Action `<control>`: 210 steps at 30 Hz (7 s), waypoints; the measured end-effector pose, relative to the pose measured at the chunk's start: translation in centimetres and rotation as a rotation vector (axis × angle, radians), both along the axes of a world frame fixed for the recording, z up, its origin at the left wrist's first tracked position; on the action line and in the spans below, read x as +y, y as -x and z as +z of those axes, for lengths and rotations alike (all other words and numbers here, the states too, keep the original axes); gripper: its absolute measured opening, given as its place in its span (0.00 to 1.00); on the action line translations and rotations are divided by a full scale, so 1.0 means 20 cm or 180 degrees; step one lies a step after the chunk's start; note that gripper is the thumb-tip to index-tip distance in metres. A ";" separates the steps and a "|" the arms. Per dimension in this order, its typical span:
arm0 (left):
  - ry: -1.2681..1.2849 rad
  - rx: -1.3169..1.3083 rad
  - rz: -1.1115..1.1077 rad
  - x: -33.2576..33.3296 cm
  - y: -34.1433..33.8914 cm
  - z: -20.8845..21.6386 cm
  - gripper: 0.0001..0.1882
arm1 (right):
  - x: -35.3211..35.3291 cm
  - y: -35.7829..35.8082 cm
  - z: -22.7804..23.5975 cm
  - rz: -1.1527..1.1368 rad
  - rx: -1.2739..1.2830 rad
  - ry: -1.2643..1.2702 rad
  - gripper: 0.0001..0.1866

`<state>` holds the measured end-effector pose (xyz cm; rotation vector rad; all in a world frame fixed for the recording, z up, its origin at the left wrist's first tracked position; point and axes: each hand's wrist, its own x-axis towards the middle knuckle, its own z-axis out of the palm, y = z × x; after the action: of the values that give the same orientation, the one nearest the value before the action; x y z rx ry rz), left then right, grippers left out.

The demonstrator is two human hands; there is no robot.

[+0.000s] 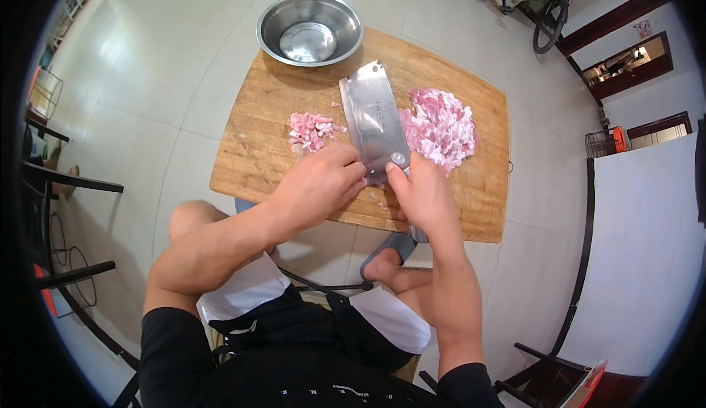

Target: The person uses a cleaver to chop raw meat into small pieces on a wooden cutting board. The person holds the meat with their left hand and repeatedly chops with the cleaver in their right hand, accumulating a pile of minced meat.

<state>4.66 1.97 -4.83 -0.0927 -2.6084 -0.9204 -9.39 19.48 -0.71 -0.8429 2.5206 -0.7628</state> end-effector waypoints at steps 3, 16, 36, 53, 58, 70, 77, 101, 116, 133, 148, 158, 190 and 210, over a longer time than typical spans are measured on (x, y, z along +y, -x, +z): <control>0.0143 0.0071 0.0146 0.02 0.00 -0.05 0.08 | -0.03 0.03 -0.02 -0.0069 -0.0092 0.0159 0.18; 0.0220 0.0211 0.0355 0.02 -0.02 -0.07 0.11 | 0.10 -0.16 0.23 0.0090 0.0587 -0.0272 0.16; 0.0131 -0.0086 0.0377 0.02 0.02 -0.07 0.06 | 0.12 -0.27 0.27 0.0444 0.0561 -0.0826 0.16; 0.0207 0.0286 0.0441 0.01 0.06 -0.09 0.06 | -0.02 0.04 0.05 -0.0211 -0.0680 0.0443 0.15; -0.0075 0.0177 0.0479 0.00 0.05 -0.02 0.10 | 0.06 -0.01 0.07 -0.0082 -0.0141 0.0517 0.16; 0.0013 -0.0154 0.0346 -0.04 -0.01 -0.02 0.09 | 0.21 -0.22 0.28 0.0444 0.0672 -0.0584 0.17; -0.0001 -0.0106 0.0221 -0.03 0.02 -0.02 0.05 | 0.17 -0.28 0.33 0.0662 0.0806 -0.1058 0.15; -0.0125 -0.0089 0.0196 -0.15 0.00 0.01 0.09 | 0.03 -0.05 0.13 -0.0653 -0.0750 0.0668 0.15; 0.0163 -0.0183 0.0189 -0.06 0.01 -0.04 0.06 | 0.22 -0.30 0.27 0.0544 0.0731 -0.0704 0.16; 0.0028 0.0106 -0.0126 -0.04 0.04 -0.06 0.05 | -0.03 -0.16 0.10 0.0350 0.1028 -0.0233 0.15; -0.0104 -0.0115 0.0009 -0.14 -0.04 0.04 0.08 | 0.14 -0.14 0.14 -0.0104 0.0111 0.0275 0.16; 0.0177 -0.0287 0.0056 -0.09 -0.01 -0.01 0.06 | 0.20 -0.31 0.25 0.0528 0.0703 -0.0685 0.16; 0.0204 -0.0034 0.0374 -0.10 -0.03 0.01 0.07 | 0.14 -0.17 0.18 0.0100 0.0455 0.0059 0.17; 0.0457 -0.0158 0.0249 -0.07 -0.01 -0.04 0.04 | 0.19 -0.31 0.26 0.0639 0.0912 -0.0691 0.15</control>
<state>4.89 0.54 -5.63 -0.0053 -2.7010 -0.7170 -3.16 23.36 4.48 -1.1743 2.6449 -0.3150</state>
